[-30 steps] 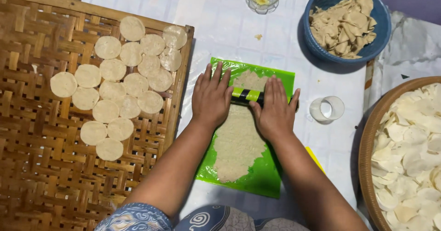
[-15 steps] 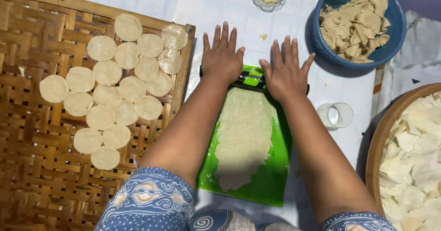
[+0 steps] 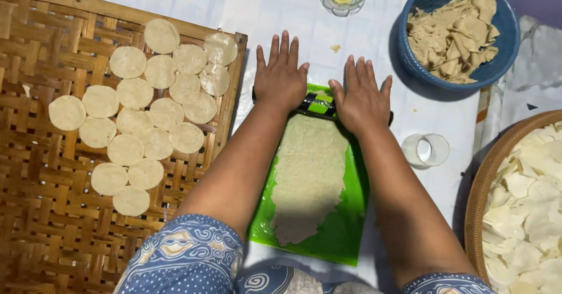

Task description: Flattening small pieces of dough using a rolling pin on a plastic-covered surface and placing them on a bamboo tray.

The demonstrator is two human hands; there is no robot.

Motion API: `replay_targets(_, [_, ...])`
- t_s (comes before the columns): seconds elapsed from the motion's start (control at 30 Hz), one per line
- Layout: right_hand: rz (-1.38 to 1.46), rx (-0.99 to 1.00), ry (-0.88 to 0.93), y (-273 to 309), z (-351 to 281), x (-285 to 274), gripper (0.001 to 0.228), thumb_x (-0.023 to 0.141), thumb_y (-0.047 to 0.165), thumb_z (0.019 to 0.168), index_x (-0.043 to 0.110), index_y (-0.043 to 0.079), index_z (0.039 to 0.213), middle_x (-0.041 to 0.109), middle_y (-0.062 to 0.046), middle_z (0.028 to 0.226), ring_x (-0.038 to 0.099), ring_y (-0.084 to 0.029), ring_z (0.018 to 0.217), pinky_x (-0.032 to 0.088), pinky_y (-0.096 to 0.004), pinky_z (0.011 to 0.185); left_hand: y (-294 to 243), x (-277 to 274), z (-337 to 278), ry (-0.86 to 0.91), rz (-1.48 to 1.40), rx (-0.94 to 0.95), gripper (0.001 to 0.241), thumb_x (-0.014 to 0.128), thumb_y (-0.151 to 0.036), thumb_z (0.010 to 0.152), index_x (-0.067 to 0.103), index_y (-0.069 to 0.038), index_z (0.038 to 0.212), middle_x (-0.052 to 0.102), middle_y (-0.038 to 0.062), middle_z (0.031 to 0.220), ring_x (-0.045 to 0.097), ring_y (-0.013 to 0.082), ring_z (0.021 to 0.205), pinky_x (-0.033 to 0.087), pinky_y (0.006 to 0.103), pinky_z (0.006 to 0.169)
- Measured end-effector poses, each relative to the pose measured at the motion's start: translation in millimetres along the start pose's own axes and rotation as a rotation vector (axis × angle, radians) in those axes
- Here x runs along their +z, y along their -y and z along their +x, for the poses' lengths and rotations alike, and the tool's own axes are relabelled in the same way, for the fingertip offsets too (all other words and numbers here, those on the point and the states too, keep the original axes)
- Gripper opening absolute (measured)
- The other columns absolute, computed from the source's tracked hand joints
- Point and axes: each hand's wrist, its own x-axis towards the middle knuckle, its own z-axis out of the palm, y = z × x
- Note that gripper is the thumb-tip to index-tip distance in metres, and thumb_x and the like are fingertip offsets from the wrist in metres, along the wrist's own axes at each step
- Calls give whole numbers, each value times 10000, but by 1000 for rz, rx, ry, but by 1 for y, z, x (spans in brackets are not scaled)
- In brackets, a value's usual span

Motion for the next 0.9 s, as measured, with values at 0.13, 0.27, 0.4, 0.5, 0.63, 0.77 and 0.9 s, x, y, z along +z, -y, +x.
replay_targets(0.13, [4, -16, -22, 5, -14, -4, 815, 103, 706, 1048, 185, 170, 1657, 182, -141, 1716, 88, -265, 1595, -38, -655, 1213, -3, -6, -15, 5, 0, -11, 654, 144, -453, 1093, 136, -127, 1660, 29, 122, 1736, -18, 281, 1603, -111, 557, 1262])
replay_targets(0.27, [32, -103, -162, 17, -73, 0, 755, 197, 634, 1080, 267, 130, 1638, 199, -194, 1710, 92, -339, 1591, -92, -705, 1166, 2, 3, -52, -90, -7, 46, 642, 193, -441, 1104, 196, -100, 1647, 104, 164, 1729, 42, 323, 1602, -84, 565, 1256])
replay_targets(0.4, [9, -156, -191, 16, -120, 33, 745, 231, 596, 1083, 208, 108, 1647, 181, -188, 1715, 119, -337, 1585, -142, -746, 1134, 7, 15, -57, -235, -36, 126, 671, 202, -492, 1109, 240, -83, 1639, 145, 177, 1724, 60, 318, 1604, -99, 563, 1253])
replay_targets(0.5, [-33, -124, -89, 10, -101, 28, 795, 137, 653, 1065, 179, 117, 1650, 205, -174, 1708, 147, -314, 1583, -142, -763, 1128, 6, 18, -51, -309, -47, 133, 660, 224, -476, 1118, 260, -63, 1632, 163, 195, 1717, 84, 335, 1600, -86, 575, 1251])
replay_targets(0.63, [-84, -136, -172, 2, -39, 14, 846, 275, 659, 1027, 277, 29, 1593, 281, -122, 1677, 197, -247, 1552, -126, -742, 1130, 4, 17, 1, -424, 45, 72, 675, 197, -452, 1094, 284, -12, 1598, 168, 162, 1700, 46, 263, 1576, -80, 556, 1243])
replay_targets(0.77, [-18, -69, 92, -2, 4, -23, 922, 295, 754, 953, 375, 50, 1543, 330, -125, 1641, 250, -295, 1523, -33, -747, 1146, 4, 7, 37, -584, -255, 63, 539, 312, -381, 1095, 474, -41, 1480, 389, 146, 1610, 233, 282, 1537, 126, 489, 1264])
replay_targets(0.9, [53, -226, 263, -25, 8, -40, 813, 923, 439, 649, 599, 167, 1343, 523, -84, 1337, 482, -293, 1271, 353, -483, 1086, 22, 2, 51, -595, -628, 87, 449, 404, -328, 1080, 535, -72, 1425, 476, 142, 1563, 319, 331, 1513, 355, 455, 1196])
